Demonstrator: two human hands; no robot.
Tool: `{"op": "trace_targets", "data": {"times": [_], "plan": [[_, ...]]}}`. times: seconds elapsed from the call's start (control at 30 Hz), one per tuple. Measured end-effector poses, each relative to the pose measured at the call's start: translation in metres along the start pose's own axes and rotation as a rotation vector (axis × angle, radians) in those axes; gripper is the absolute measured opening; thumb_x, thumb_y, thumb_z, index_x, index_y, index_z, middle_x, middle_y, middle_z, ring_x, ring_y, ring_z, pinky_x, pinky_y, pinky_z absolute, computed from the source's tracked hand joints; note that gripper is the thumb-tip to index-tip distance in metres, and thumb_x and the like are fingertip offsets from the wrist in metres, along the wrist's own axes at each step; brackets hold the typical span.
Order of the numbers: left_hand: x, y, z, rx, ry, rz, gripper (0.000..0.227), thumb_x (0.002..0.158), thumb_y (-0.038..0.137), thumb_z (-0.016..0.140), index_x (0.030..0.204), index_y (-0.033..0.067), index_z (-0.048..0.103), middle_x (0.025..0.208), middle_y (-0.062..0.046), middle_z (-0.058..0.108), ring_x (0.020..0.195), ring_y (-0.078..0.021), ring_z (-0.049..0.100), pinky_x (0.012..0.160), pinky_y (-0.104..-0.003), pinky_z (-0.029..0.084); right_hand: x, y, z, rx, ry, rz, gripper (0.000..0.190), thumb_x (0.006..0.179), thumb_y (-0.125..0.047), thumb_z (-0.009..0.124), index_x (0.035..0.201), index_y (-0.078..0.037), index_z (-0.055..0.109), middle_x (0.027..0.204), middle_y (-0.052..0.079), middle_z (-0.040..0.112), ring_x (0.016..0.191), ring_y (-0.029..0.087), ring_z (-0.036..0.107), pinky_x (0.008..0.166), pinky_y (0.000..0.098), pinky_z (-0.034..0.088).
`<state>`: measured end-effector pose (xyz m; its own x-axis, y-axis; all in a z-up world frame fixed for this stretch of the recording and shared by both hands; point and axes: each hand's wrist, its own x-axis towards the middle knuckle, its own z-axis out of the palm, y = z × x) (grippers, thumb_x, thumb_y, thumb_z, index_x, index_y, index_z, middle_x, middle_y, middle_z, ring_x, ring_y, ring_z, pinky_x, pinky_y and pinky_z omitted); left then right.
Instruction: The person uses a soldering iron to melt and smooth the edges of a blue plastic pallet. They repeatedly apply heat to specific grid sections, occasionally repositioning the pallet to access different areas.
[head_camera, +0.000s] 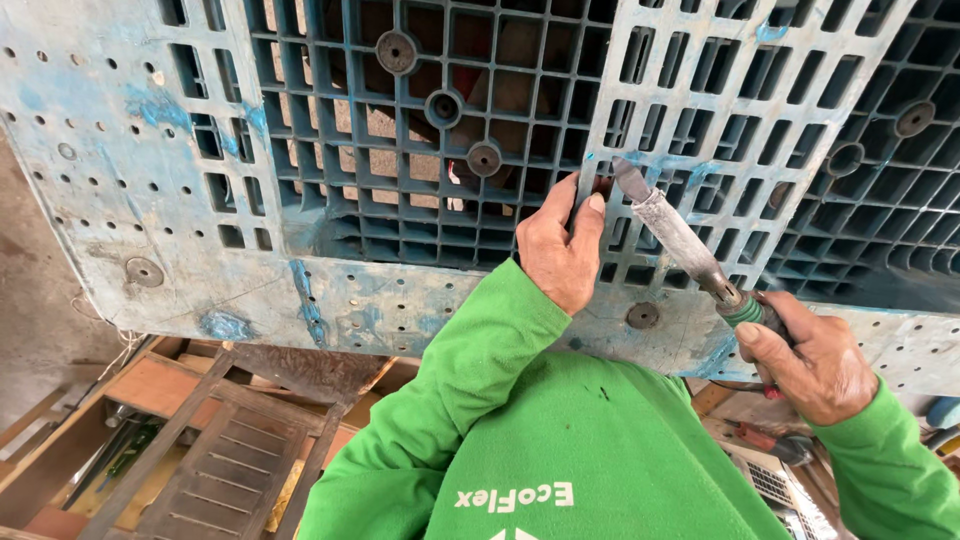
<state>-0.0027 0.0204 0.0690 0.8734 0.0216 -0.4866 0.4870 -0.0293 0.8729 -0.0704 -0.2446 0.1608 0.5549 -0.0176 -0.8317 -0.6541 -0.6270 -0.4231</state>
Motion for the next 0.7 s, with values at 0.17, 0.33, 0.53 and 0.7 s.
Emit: {"op": "trace_targets", "data": {"times": [0.17,0.33,0.53,0.7], "plan": [[0.0,-0.002,0.0,-0.022,-0.017,0.003,0.027,0.106,0.014,0.059,0.129,0.0011,0.064,0.08,-0.004,0.068,0.066,-0.0055,0.057,0.061,-0.025,0.051,0.003,-0.001,0.0,-0.055,-0.008,0.014,0.032,0.091,-0.029,0.062,0.108,-0.003,0.067,0.052,0.006,0.06,0.04,0.013,0.055,0.038,0.0321,0.048],[0.001,-0.004,0.0,-0.036,-0.028,-0.032,0.029,0.105,0.014,0.059,0.131,0.0015,0.063,0.079,-0.002,0.067,0.066,-0.0038,0.056,0.059,-0.024,0.05,0.005,-0.006,0.002,-0.097,-0.006,0.041,0.033,0.094,-0.033,0.066,0.107,-0.003,0.067,0.05,0.007,0.058,0.04,0.015,0.055,0.039,0.0345,0.046],[0.001,-0.001,-0.001,-0.04,-0.031,-0.056,0.029,0.104,0.014,0.06,0.131,0.0021,0.064,0.075,-0.001,0.064,0.063,-0.0031,0.053,0.056,-0.024,0.048,0.006,-0.013,0.002,-0.134,-0.019,0.013,0.034,0.094,-0.035,0.065,0.104,-0.003,0.066,0.054,0.007,0.06,0.041,0.016,0.057,0.04,0.0349,0.046],[0.002,-0.001,-0.002,-0.027,-0.032,-0.056,0.029,0.104,0.014,0.06,0.13,0.0022,0.064,0.073,-0.001,0.062,0.062,-0.0032,0.05,0.055,-0.024,0.046,0.011,-0.018,-0.005,-0.176,-0.062,0.053,0.037,0.094,-0.04,0.061,0.11,-0.006,0.064,0.055,0.008,0.061,0.041,0.019,0.059,0.041,0.0365,0.049]]}}
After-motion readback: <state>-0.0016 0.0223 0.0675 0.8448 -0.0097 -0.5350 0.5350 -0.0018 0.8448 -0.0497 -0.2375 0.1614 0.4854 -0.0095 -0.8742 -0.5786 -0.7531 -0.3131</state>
